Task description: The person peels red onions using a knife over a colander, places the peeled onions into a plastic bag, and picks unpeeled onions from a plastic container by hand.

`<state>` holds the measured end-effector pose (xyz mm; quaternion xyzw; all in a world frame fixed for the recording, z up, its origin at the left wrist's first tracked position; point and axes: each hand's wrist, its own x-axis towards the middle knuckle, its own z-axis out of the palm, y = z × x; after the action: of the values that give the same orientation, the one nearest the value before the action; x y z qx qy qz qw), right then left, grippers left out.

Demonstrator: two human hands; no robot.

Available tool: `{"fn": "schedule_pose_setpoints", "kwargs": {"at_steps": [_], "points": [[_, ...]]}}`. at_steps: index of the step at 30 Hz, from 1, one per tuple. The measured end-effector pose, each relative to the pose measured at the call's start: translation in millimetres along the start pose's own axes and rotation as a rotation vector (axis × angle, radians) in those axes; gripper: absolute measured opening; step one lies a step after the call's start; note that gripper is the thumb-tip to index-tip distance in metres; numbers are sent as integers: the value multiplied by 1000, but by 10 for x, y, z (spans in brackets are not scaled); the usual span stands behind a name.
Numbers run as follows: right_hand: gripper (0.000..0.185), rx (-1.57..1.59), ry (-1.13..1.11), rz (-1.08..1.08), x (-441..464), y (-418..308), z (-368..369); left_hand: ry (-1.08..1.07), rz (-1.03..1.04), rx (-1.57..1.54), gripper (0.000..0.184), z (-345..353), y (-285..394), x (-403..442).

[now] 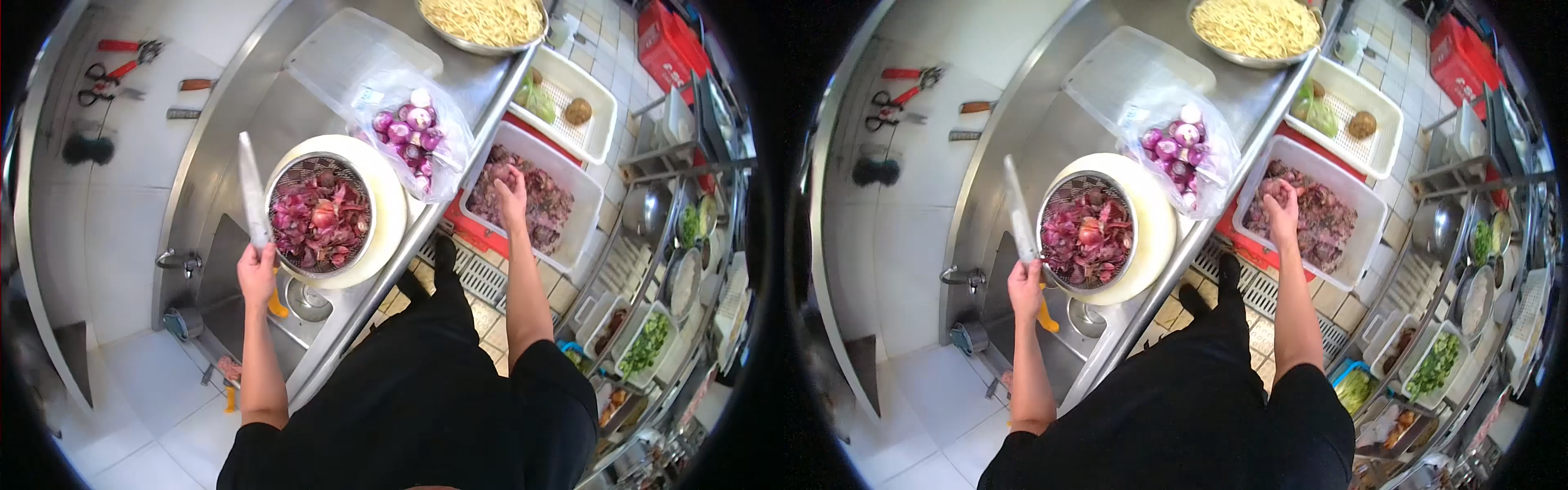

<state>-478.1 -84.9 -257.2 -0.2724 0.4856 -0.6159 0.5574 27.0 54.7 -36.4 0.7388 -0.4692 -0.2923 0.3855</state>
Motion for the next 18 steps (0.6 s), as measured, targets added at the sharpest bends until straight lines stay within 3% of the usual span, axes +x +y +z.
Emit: {"fn": "schedule_pose_setpoints", "kwargs": {"at_steps": [3,5,6,7,9,11,13,15,16,18], "points": [[60,374,-293,109,-336,-522,577,-42,-22,32,28,91,143,56],[63,433,-443,159,-542,-871,1188,-36,61,205,36,128,301,94],[63,449,-546,193,-651,-1048,1514,-21,74,137,37,184,363,95],[63,465,-649,231,-750,-1144,1801,-49,51,304,36,177,304,171],[63,415,-882,274,-779,-1079,2209,-108,9,12,45,249,430,182],[59,423,-954,346,-1016,-1090,2668,-169,96,-31,55,220,423,263],[53,319,-1012,365,-1267,-1074,3025,-196,195,-1,50,88,671,237],[57,95,-1142,261,-1316,-926,3139,-199,219,-78,58,7,694,266],[60,135,-1185,198,-1380,-831,3227,-157,223,-42,63,-66,763,243],[57,-7,-1237,228,-1463,-831,3282,-157,220,13,65,-217,811,226]]}}
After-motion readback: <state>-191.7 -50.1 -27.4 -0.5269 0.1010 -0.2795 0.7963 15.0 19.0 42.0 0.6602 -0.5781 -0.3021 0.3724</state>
